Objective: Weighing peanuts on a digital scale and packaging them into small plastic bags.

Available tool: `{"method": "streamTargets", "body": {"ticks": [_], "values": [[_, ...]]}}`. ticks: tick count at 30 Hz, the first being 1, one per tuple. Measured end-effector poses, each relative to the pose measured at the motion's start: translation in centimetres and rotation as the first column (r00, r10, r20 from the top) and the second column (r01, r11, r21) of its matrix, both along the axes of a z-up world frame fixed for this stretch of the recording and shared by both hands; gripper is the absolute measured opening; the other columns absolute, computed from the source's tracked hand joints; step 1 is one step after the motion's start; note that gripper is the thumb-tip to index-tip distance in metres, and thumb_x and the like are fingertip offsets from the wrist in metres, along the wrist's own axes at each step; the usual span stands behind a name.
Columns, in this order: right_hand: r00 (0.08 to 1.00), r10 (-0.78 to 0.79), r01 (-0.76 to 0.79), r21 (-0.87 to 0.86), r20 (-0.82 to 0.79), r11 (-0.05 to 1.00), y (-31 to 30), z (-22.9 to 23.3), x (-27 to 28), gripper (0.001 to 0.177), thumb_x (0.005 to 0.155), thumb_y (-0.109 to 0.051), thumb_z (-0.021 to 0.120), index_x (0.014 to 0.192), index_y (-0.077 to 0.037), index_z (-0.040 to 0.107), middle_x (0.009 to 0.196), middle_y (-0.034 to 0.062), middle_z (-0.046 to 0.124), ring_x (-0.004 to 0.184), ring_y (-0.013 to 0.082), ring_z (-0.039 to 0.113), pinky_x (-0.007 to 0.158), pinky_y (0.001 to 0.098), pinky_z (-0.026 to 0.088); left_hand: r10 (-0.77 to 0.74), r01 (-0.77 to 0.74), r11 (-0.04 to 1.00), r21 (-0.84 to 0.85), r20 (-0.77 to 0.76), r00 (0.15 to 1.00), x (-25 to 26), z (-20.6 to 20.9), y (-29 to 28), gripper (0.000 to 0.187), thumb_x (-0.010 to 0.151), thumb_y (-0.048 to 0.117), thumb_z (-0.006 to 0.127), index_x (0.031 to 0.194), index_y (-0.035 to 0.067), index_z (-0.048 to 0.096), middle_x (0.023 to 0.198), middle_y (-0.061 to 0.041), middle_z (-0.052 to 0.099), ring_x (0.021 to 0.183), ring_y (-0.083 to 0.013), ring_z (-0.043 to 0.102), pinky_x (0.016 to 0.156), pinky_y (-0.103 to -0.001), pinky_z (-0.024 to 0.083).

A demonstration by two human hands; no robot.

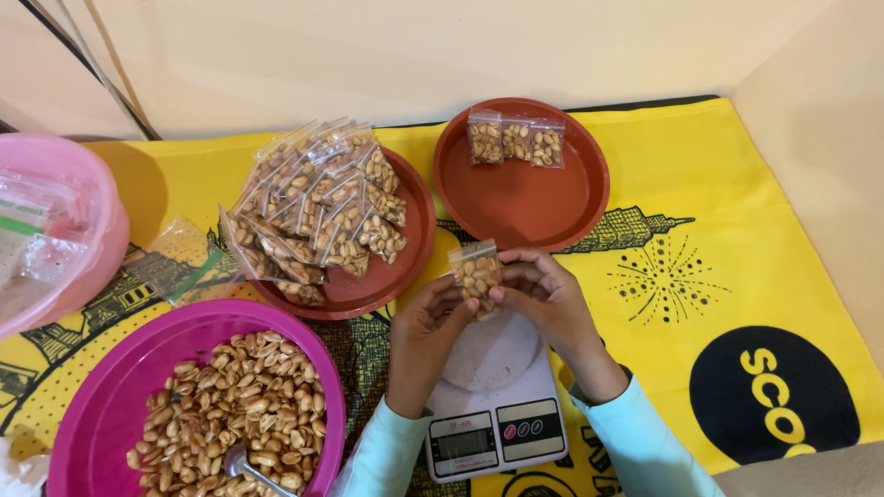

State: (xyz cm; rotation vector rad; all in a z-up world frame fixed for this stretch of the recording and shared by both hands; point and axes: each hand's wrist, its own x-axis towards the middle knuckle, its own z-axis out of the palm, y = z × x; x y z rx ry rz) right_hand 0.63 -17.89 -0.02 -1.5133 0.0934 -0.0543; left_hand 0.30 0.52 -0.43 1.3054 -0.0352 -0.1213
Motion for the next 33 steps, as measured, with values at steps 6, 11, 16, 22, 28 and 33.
{"method": "streamTargets", "body": {"ticks": [6, 11, 16, 22, 28, 33], "values": [[0.999, 0.016, -0.017, 0.038, 0.032, 0.999, -0.5, -1.4, 0.1, 0.046, 0.079, 0.004, 0.084, 0.119, -0.001, 0.062, 0.093, 0.0153, 0.077, 0.080, 0.0167, 0.072, 0.073, 0.0284, 0.061, 0.023, -0.023, 1.000, -0.002, -0.015, 1.000, 0.2, -1.6, -0.1, 0.038, 0.087, 0.007, 0.081, 0.122, -0.007, 0.070, 0.092, -0.019, 0.076, 0.086, -0.0207, 0.074, 0.073, -0.033, 0.064], [0.998, -0.044, 0.045, -0.021, 0.038, 0.999, -1.2, 0.6, 0.5, 0.035, 0.081, 0.006, 0.081, 0.112, -0.001, 0.066, 0.097, 0.0124, 0.077, 0.085, 0.0147, 0.072, 0.076, 0.0271, 0.060, 0.036, -0.035, 0.998, -0.053, 0.012, 0.999, 0.1, -0.4, -0.4, 0.045, 0.090, 0.007, 0.076, 0.132, -0.006, 0.062, 0.113, -0.024, 0.073, 0.102, -0.0282, 0.074, 0.085, -0.036, 0.064], [0.995, -0.103, 0.104, -0.109, 0.009, 0.989, -3.6, 2.3, 3.6, 0.036, 0.086, 0.001, 0.078, 0.118, 0.000, 0.063, 0.104, 0.0136, 0.075, 0.089, 0.0155, 0.068, 0.077, 0.0287, 0.058, 0.107, -0.106, 0.991, -0.086, 0.017, 0.994, 0.2, 0.0, 0.1, 0.031, 0.097, 0.005, 0.067, 0.126, -0.005, 0.066, 0.113, -0.024, 0.074, 0.102, -0.0295, 0.075, 0.087, -0.037, 0.064], [0.978, -0.207, 0.210, -0.185, 0.037, 0.960, -8.1, -0.3, 12.8, 0.036, 0.089, -0.002, 0.071, 0.124, -0.004, 0.061, 0.102, 0.0059, 0.073, 0.081, 0.0077, 0.068, 0.072, 0.0185, 0.058, 0.133, -0.133, 0.984, -0.117, -0.009, 0.991, 0.5, -1.0, 0.3, 0.023, 0.100, 0.006, 0.062, 0.118, -0.007, 0.068, 0.104, -0.022, 0.076, 0.093, -0.0267, 0.077, 0.082, -0.036, 0.065], [0.967, -0.253, 0.251, -0.209, 0.019, 0.945, -11.1, -4.2, 20.8, 0.040, 0.093, -0.012, 0.080, 0.126, -0.001, 0.060, 0.105, 0.0103, 0.070, 0.091, 0.0151, 0.072, 0.079, 0.0283, 0.064, 0.163, -0.162, 0.979, -0.126, 0.002, 0.987, 0.6, -0.7, 0.3, 0.021, 0.099, 0.004, 0.062, 0.115, -0.007, 0.069, 0.098, -0.022, 0.077, 0.088, -0.0253, 0.077, 0.080, -0.035, 0.066], [0.946, -0.288, 0.243, -0.263, -0.149, 0.934, -9.3, -2.2, 22.7, 0.020, 0.093, -0.010, 0.072, 0.113, -0.010, 0.067, 0.096, 0.0026, 0.071, 0.084, 0.0122, 0.068, 0.071, 0.0253, 0.060, 0.151, -0.161, 0.977, -0.144, -0.078, 0.986, 0.2, 0.8, 0.5, 0.019, 0.097, 0.012, 0.060, 0.107, 0.000, 0.070, 0.096, -0.013, 0.078, 0.085, -0.0205, 0.075, 0.082, -0.032, 0.065]]}}
